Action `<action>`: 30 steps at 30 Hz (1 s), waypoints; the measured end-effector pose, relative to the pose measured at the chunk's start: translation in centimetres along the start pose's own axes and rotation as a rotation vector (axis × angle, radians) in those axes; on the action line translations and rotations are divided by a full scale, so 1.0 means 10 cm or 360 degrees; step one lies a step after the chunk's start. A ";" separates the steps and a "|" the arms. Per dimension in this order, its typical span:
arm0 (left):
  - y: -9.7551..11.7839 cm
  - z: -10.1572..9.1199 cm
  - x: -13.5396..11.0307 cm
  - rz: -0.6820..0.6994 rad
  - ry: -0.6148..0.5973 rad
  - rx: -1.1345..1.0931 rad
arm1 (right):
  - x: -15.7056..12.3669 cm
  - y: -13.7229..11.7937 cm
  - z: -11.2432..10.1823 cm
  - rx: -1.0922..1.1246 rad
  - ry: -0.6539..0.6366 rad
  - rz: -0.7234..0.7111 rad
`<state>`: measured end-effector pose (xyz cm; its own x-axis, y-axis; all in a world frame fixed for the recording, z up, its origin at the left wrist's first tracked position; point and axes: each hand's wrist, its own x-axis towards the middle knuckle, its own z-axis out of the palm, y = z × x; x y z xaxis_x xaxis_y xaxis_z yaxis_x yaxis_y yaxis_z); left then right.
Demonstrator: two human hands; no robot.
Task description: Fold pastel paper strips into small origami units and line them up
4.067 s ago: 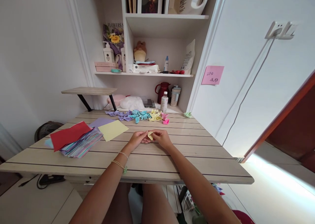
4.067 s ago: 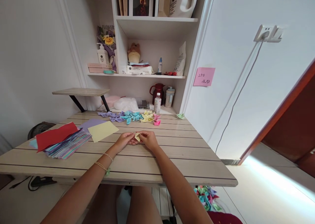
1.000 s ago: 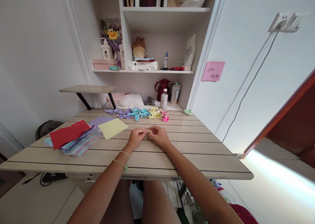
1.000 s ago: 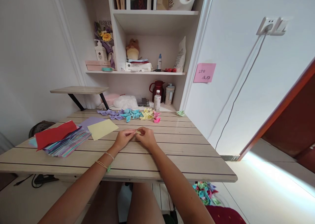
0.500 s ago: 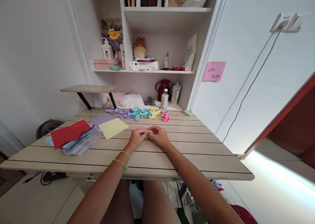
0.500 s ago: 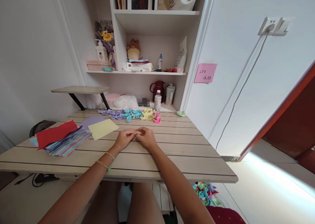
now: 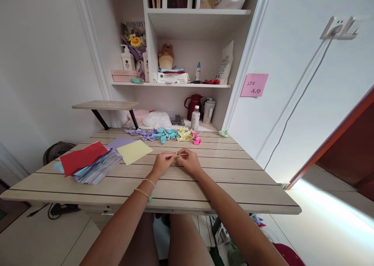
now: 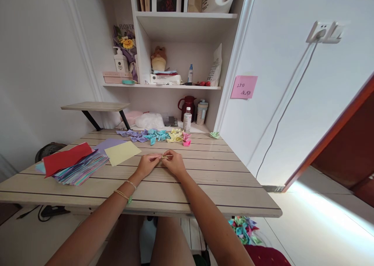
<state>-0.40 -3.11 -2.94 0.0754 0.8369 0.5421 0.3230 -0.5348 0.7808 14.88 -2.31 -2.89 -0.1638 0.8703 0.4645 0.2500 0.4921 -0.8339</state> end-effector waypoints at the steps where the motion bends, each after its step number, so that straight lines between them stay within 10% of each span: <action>1: 0.00 0.00 0.00 0.0000 0.0002 0.0007 | 0.00 -0.01 0.00 0.0005 -0.0004 0.0003; 30: -0.06 0.00 0.00 -0.0060 -0.0033 0.0038 | 0.00 0.06 -0.07 0.0131 -0.0140 0.0058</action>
<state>-0.62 -2.83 -3.38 0.0821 0.8590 0.5054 0.3481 -0.4999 0.7930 15.73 -1.99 -3.18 -0.2401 0.8805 0.4086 0.1784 0.4538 -0.8730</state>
